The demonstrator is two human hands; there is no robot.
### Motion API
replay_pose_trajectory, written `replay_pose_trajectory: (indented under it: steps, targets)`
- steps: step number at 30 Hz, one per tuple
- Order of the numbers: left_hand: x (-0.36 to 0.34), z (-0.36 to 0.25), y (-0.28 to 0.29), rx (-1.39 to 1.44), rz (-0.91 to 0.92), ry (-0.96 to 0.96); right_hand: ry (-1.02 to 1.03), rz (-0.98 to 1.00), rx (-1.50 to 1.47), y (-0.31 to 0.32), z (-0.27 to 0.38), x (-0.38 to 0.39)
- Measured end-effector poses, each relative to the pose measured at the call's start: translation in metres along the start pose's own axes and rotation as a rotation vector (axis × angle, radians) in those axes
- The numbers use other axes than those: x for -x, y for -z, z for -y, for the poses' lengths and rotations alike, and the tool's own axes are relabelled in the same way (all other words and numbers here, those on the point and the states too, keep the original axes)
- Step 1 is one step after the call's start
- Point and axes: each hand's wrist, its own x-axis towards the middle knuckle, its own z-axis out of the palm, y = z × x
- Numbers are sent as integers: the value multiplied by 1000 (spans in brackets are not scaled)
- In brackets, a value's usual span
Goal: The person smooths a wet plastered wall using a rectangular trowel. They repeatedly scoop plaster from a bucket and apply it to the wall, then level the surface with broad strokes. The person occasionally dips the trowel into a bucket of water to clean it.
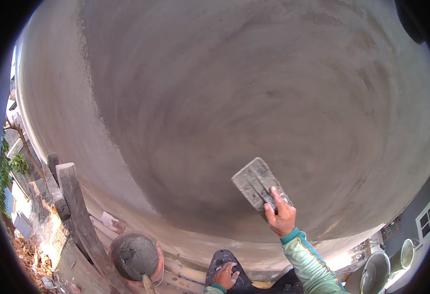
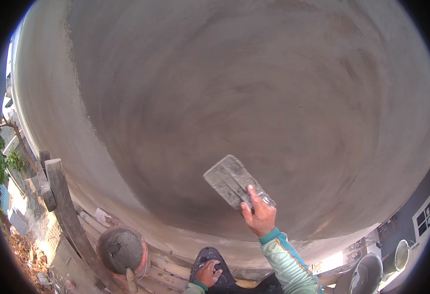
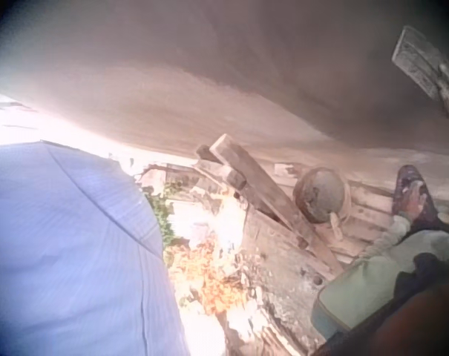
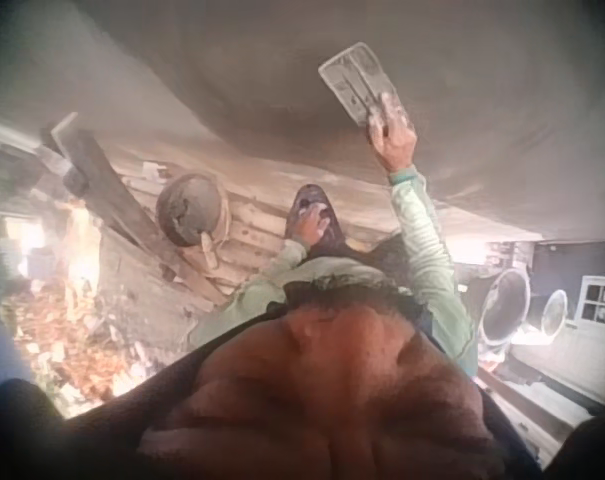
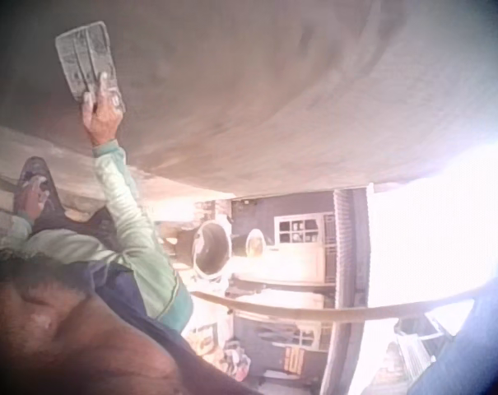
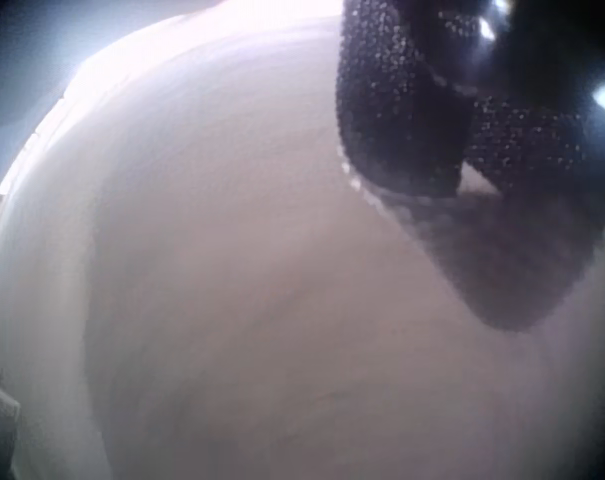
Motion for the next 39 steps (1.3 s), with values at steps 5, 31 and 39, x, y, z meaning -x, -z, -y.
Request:
replay_pose_trajectory:
  steps: [5, 31, 39]
  targets:
    - [-9, -22, 11, -27, 133, 74, -785, -722, -631, 96, -68, 2]
    - [0, -11, 5, 70, -123, -85, 140, -78, 338, 26, 64, -239]
    - [-2, -7, 4, -23, 36, 59, 249, 414, 431, 9, 44, -172]
